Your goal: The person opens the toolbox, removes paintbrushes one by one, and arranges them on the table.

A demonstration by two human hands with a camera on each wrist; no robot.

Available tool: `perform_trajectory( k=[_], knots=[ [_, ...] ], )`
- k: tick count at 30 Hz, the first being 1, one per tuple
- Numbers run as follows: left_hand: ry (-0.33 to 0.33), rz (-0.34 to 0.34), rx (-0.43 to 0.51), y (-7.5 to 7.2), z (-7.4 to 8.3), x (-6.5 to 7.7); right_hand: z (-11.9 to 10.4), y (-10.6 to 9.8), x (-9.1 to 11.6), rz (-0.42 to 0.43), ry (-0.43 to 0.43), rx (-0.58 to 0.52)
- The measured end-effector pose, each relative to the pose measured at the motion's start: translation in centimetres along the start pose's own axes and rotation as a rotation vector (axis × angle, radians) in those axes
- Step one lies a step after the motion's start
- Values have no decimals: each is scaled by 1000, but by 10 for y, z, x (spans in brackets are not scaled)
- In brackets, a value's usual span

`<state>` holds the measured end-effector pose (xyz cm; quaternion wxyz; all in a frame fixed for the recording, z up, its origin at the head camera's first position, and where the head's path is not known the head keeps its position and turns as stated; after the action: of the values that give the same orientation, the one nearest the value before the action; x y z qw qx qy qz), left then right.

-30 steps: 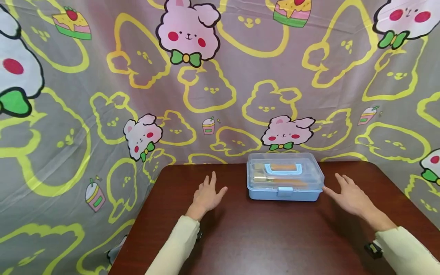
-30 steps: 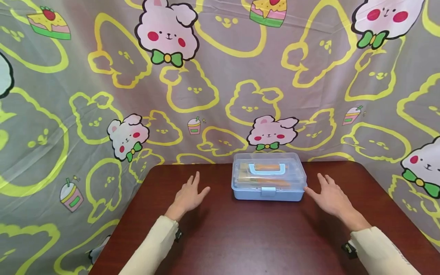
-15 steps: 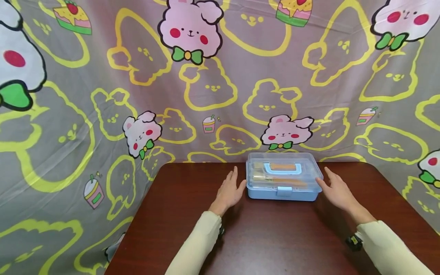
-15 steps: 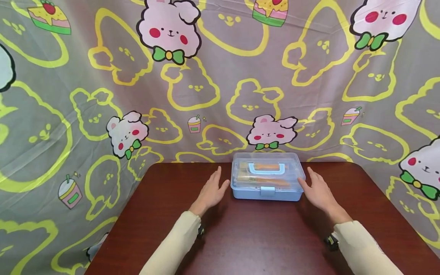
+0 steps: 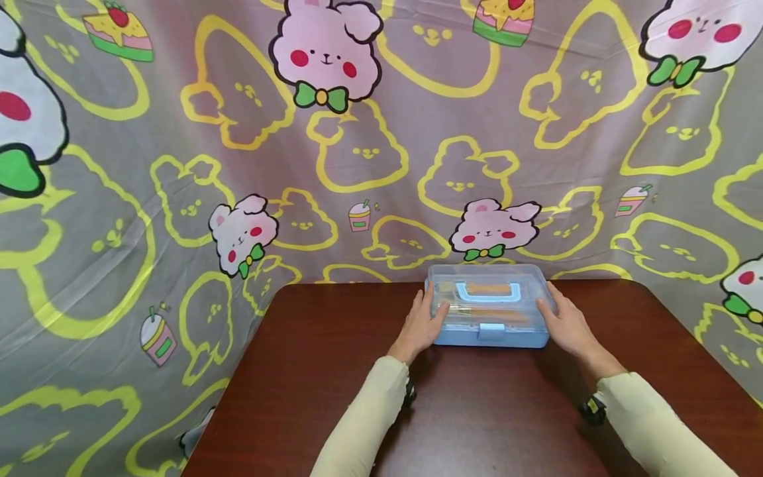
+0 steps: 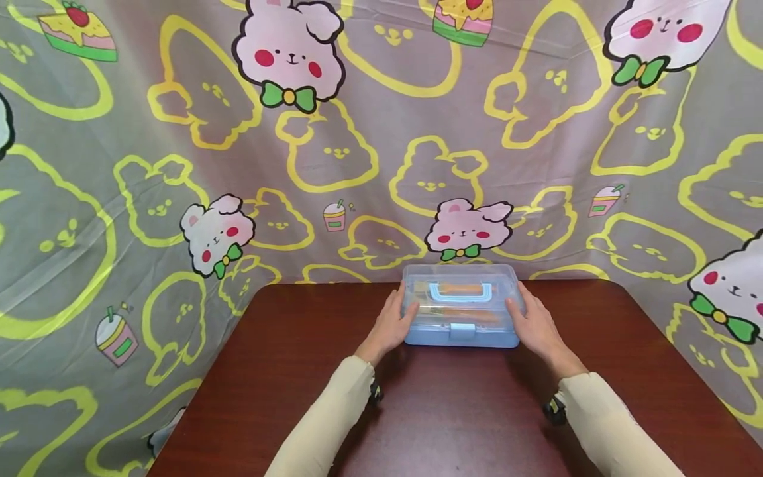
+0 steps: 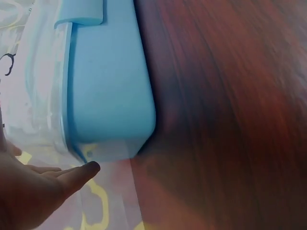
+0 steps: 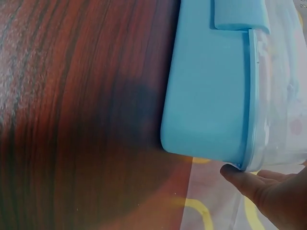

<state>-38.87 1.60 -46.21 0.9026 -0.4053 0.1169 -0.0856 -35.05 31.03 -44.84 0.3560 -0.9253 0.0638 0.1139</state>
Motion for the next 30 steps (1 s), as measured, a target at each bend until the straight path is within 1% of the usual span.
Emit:
perform_trajectory(
  k=[5,8,15,24,30],
  knots=[
    [-5,26,59,4,3,-6,1,3,-2,13,7,6],
    [-4,33,66,6,2,-8,1,4,-3,11,25,6],
    [38,91,84,8,0,-11,3,2,-5,20,40,8],
    [33,83,65,11,-1,-10,5,5,-2,10,61,4],
    [22,97,71,5,-2,-6,3,6,-2,15,49,-4]
  ],
)
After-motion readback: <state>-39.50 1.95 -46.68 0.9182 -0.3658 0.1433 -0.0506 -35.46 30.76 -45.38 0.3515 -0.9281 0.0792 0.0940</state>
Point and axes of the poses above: each hand's wrist, its own x-axis away from the middle knuckle, its own y-axis out of the palm, z = x × y, the point moved 7 cm from there along -x, towards the middle knuckle, and after that the axes turned 7 degrees about -x, right-handed, at the moved point
